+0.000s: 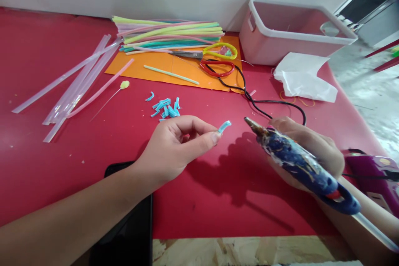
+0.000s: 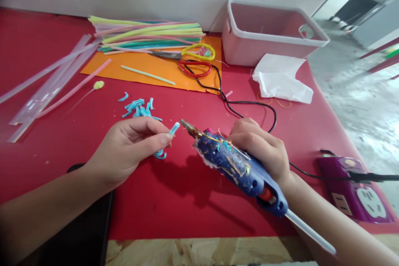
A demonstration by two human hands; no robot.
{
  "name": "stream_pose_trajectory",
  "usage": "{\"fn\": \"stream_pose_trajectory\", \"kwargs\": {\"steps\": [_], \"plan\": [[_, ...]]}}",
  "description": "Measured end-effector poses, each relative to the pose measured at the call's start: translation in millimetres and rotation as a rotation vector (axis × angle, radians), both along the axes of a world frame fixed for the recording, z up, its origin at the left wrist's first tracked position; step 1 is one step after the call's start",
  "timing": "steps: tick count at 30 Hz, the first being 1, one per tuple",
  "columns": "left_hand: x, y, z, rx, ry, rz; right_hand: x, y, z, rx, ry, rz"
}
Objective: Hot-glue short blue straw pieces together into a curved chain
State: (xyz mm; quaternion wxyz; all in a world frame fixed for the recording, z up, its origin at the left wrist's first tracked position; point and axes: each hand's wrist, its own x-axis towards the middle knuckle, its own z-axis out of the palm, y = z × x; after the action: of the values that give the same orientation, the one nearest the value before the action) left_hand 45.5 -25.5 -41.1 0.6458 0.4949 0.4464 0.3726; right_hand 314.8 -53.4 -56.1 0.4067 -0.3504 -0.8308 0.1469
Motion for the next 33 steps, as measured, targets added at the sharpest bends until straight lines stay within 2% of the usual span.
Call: {"fn": "stream_pose_trajectory", "kwargs": {"steps": [4,10,21,33], "plan": [[-0.4,-0.2,-0.4,0.0,-0.042,-0.006,-2.5,0.7,-2.4,-0.025,-0.046,0.078],[0.3,0.2,-3.2,-0.014,-0.12,-0.026,-2.6,0.5,-7.5,-0.035,-0.098,0.056],[0.3,-0.6,-2.1,0.075,-0.076,-0.006,-0.6,1.0,-8.2,-0.057,-0.111,0.074],[-0.6,-1.0,-2.5,0.105,-0.065,-0.022,-1.9,1.0,-4.4,0.0,-0.104,0.037]]}}
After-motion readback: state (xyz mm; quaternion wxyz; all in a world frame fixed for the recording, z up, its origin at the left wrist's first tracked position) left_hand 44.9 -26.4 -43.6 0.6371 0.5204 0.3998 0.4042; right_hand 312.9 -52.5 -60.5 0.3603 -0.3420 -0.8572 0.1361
